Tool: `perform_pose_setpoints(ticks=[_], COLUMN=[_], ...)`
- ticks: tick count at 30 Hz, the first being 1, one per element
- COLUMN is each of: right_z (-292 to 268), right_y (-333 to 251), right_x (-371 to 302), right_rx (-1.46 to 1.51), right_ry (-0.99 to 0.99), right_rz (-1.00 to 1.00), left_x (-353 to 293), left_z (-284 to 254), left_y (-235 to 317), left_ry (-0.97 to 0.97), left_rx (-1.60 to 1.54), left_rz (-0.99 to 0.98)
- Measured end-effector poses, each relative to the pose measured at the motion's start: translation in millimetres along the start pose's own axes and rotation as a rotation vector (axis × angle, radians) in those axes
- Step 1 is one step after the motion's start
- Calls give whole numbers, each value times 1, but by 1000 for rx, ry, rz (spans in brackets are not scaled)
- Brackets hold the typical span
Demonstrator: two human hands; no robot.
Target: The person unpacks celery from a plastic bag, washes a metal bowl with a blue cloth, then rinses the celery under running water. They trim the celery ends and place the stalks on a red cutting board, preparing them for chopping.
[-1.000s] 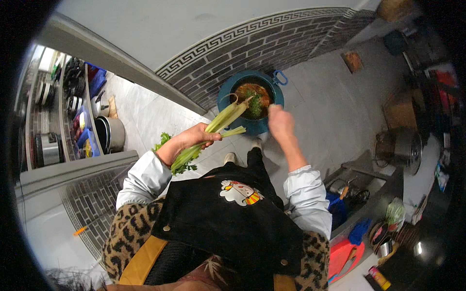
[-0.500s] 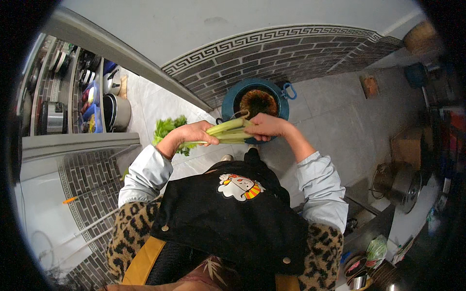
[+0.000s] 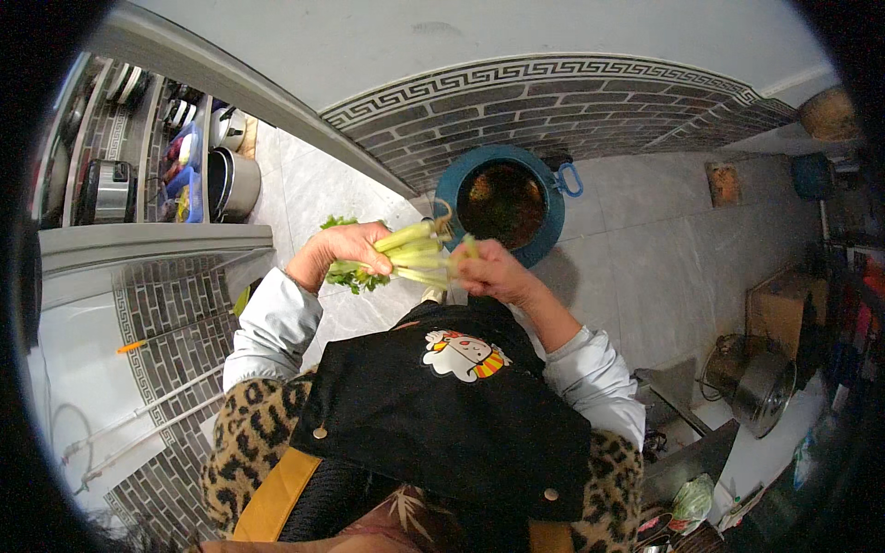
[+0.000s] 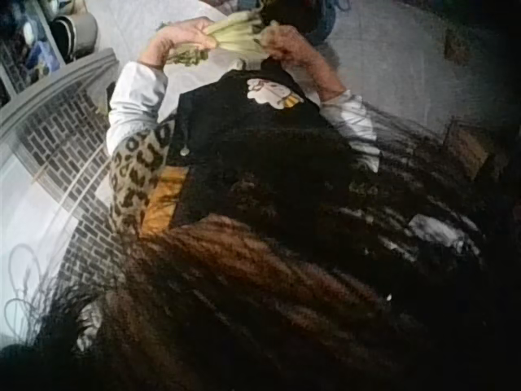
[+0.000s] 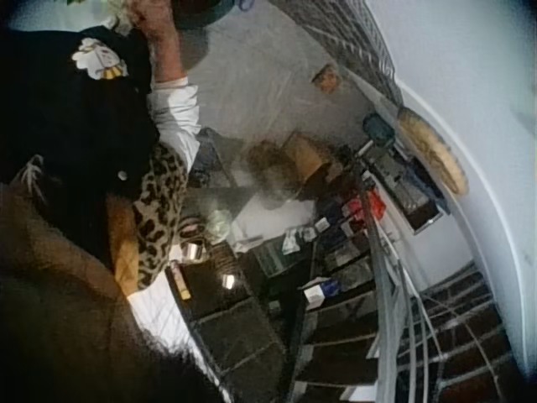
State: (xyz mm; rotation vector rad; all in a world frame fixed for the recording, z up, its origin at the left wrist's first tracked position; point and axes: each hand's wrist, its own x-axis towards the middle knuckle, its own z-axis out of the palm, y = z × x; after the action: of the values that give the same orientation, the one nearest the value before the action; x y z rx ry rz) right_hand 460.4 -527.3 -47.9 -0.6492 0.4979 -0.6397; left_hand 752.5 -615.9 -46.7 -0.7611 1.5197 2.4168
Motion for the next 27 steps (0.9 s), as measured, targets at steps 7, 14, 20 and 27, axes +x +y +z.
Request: perform_pose_setpoints(ticks=[7, 14, 20, 27], right_z=[-24, -38, -90, -104], right_y=[-14, 7, 17, 0], right_x=[24, 42, 64, 64], right_rx=[-144, 138, -1012, -1661], right_ry=[291, 572, 1172, 1110], right_rz=[-226, -185, -358, -116], left_x=[-1, 5, 27, 25], left_z=[-7, -8, 0, -7], left_y=[-5, -7, -17, -22], left_ry=[234, 365, 367, 405], left_rx=[-171, -189, -168, -333], left_rz=[162, 171, 152, 117])
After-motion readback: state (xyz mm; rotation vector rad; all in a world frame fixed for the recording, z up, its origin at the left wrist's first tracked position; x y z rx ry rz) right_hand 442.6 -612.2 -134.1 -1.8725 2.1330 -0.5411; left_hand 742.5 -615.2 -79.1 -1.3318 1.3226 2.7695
